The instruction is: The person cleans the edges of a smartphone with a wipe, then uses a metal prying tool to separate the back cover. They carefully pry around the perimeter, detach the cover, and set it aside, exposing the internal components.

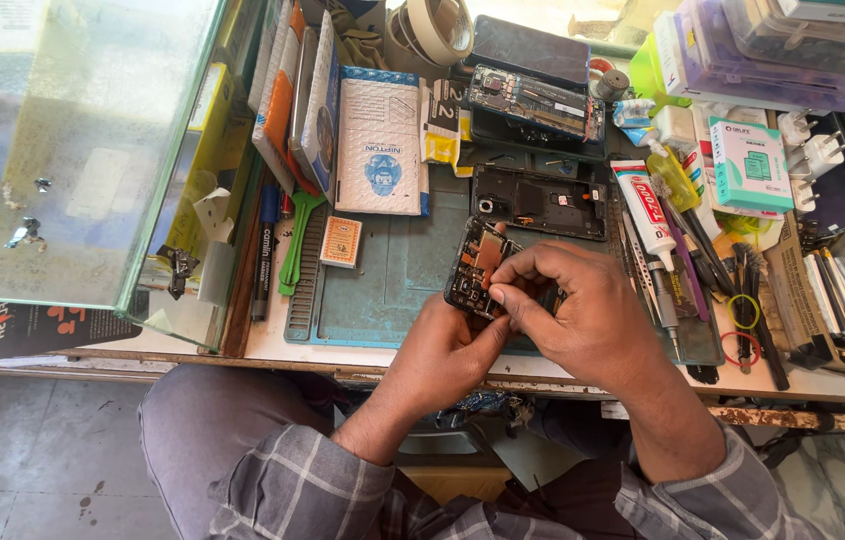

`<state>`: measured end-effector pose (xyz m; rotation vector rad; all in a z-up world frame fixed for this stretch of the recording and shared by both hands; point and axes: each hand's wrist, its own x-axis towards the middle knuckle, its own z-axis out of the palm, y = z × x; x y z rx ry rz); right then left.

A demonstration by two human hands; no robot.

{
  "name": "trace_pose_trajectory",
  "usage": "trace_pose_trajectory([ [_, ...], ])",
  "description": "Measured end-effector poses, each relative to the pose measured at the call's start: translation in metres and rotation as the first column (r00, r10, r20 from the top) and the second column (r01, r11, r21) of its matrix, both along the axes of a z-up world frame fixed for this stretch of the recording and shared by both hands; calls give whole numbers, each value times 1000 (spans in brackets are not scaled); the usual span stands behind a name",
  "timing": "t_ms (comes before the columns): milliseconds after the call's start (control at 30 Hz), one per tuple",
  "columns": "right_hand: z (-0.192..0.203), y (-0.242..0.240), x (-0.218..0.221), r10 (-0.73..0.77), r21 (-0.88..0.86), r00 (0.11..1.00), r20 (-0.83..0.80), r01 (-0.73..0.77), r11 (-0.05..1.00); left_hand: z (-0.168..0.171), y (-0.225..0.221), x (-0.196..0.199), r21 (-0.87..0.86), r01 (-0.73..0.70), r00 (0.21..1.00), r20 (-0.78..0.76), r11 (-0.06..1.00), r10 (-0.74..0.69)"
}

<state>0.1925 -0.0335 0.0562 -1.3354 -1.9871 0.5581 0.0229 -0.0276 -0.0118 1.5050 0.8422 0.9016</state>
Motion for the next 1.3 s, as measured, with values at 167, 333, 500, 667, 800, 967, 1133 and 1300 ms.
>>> trace_pose_trajectory([
  [167, 3, 1, -1, -35, -120, 999, -5, 34, 992, -1, 1, 2, 2, -4, 1000, 18, 1000, 4],
  [333, 5, 1, 1, -28, -9, 999, 24, 28, 1000, -4, 1, 0, 44, -24, 999, -23, 999, 25],
  [500, 0, -5, -3, -70, 212, 985, 158, 36, 977, -7, 2, 2, -9, -3, 995, -103, 1000, 2],
  [667, 0, -7, -6, -78, 232, 978, 195, 31, 972, -6, 2, 1, 28, -4, 997, -83, 1000, 6],
  [800, 4, -7, -6, -74, 229, 973, 221, 22, 973, -8, 2, 2, 68, -4, 989, -144, 998, 14],
  [967, 10, -11, -14, -156, 239, 947, 281, 88, 967, -10, 2, 1, 83, 6, 998, -56, 997, -2],
  [1133, 15, -16, -18, -201, 277, 919, 338, 107, 955, -10, 2, 0, 60, 14, 996, -90, 998, -8],
  [1300, 12, -14, -20, -213, 328, 903, 373, 86, 941, -10, 1, 1, 52, 12, 995, -95, 999, -7],
])
